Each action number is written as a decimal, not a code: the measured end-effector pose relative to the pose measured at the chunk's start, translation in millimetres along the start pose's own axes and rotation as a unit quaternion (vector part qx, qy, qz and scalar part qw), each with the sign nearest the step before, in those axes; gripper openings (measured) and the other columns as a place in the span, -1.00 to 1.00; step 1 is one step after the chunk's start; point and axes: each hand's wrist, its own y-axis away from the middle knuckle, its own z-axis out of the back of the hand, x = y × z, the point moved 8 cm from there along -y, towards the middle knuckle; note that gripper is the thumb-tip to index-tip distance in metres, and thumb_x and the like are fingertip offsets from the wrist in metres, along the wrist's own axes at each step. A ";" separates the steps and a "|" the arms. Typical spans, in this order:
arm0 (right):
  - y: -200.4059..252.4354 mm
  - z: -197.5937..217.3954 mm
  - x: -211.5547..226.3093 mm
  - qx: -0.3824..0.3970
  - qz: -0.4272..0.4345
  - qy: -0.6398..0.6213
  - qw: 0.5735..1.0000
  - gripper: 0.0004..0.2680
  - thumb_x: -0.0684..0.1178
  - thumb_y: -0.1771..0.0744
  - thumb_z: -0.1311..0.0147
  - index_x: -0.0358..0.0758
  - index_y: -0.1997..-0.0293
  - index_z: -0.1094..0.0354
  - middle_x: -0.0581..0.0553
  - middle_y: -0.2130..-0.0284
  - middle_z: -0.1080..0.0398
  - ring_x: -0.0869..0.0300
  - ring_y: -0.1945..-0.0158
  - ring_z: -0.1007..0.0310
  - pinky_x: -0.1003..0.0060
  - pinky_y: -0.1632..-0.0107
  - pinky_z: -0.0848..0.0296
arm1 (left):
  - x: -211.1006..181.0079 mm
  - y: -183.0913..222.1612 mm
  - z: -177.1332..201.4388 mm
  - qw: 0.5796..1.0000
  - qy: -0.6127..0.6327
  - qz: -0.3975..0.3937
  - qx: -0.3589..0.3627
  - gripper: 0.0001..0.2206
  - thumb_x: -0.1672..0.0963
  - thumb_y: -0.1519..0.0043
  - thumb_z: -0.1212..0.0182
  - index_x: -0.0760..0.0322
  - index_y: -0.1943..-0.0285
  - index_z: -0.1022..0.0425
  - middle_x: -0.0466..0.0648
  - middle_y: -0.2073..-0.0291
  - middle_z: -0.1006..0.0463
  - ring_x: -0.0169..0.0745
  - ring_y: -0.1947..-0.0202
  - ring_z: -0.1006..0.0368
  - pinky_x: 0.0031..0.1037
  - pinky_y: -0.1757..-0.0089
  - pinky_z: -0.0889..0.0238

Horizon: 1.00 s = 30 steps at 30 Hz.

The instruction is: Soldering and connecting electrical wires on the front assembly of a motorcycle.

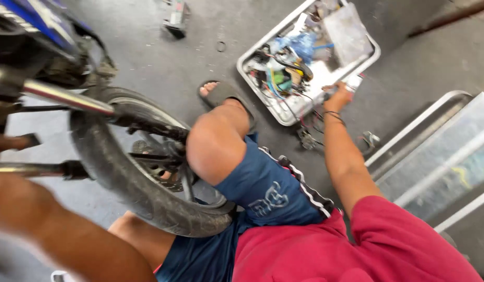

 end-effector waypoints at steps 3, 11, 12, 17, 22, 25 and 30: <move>-8.9 -33.8 23.2 0.031 0.271 0.348 0.897 -0.81 -0.02 -0.15 -0.34 0.06 0.22 -0.63 0.04 0.32 -0.63 0.08 0.26 -0.62 0.15 0.13 -0.53 | -13.4 -15.3 8.3 0.991 0.036 0.013 -0.131 -0.71 0.19 -0.61 -0.48 0.39 0.25 -0.81 0.01 -0.18 -0.66 -0.12 -0.31 -0.58 -0.15 -0.27 -0.52; 221.5 -165.8 212.8 0.239 0.397 0.181 0.868 -0.71 0.06 -0.66 -0.12 -0.33 0.08 -0.44 -0.24 0.30 -0.55 0.07 0.27 -0.53 0.11 0.22 -0.50 | -73.9 -43.0 -11.2 0.953 0.057 -0.102 -0.280 -0.49 -0.07 -0.50 -0.51 -0.11 -0.57 -0.42 -0.15 -0.33 -0.66 -0.34 -0.03 -0.66 -0.59 0.27 -0.55; 258.4 -179.6 232.1 0.291 0.451 0.117 0.835 -0.75 -0.13 -0.64 -0.05 -0.45 0.11 -0.46 -0.30 0.22 -0.44 -0.02 0.15 -0.47 0.05 0.13 -0.51 | -74.4 -45.8 -10.6 0.954 0.102 -0.074 -0.273 -0.51 0.01 -0.46 -0.57 -0.01 -0.53 -0.45 -0.09 -0.31 -0.67 -0.34 0.09 -0.71 -0.58 0.28 -0.65; 467.3 -217.2 379.7 0.445 0.444 0.076 0.774 -0.84 -0.23 -0.39 -0.07 -0.41 -0.01 -0.57 -0.46 -0.53 -0.30 -0.24 -0.60 -0.30 -0.23 -0.63 -0.21 | -79.5 -60.8 -9.2 0.943 0.043 -0.147 -0.296 -0.68 0.08 -0.52 -0.41 0.09 -0.42 -0.49 -0.04 -0.28 -0.57 -0.02 -0.36 -0.56 -0.09 -0.35 -0.66; 609.8 -258.7 468.6 0.636 0.300 -0.116 0.702 -0.84 -0.16 -0.53 0.06 -0.46 -0.17 -0.37 -0.30 0.36 -0.43 0.10 0.34 -0.50 0.31 0.18 -0.48 | -115.7 -66.5 23.9 0.960 0.096 -0.149 -0.215 -0.87 0.13 -0.57 -0.18 0.31 -0.14 -0.49 -0.01 0.04 -0.60 -0.08 0.04 -0.59 -0.28 0.02 -0.51; 660.8 -306.0 480.8 0.681 0.248 -0.150 0.672 -0.85 -0.11 -0.54 -0.02 -0.38 -0.06 -0.49 -0.04 0.50 -0.32 0.28 0.44 -0.31 0.29 -0.05 -0.64 | -100.2 -69.0 23.8 0.961 0.048 -0.140 -0.232 -0.86 0.09 -0.56 -0.18 0.23 -0.14 -0.46 -0.11 0.09 -0.65 -0.20 0.12 -0.66 -0.35 0.12 -0.62; 728.2 -371.2 465.7 0.748 0.249 -0.143 0.598 -0.77 0.00 -0.55 -0.03 -0.28 -0.33 -0.43 -0.10 0.16 -0.35 0.28 0.37 -0.34 0.39 0.25 -0.49 | -137.2 -73.7 65.4 0.939 -0.070 -0.169 -0.290 -0.76 0.04 -0.57 -0.13 0.30 0.01 -0.50 -0.05 -0.10 -0.33 -0.05 -0.04 -0.38 -0.14 0.02 -0.57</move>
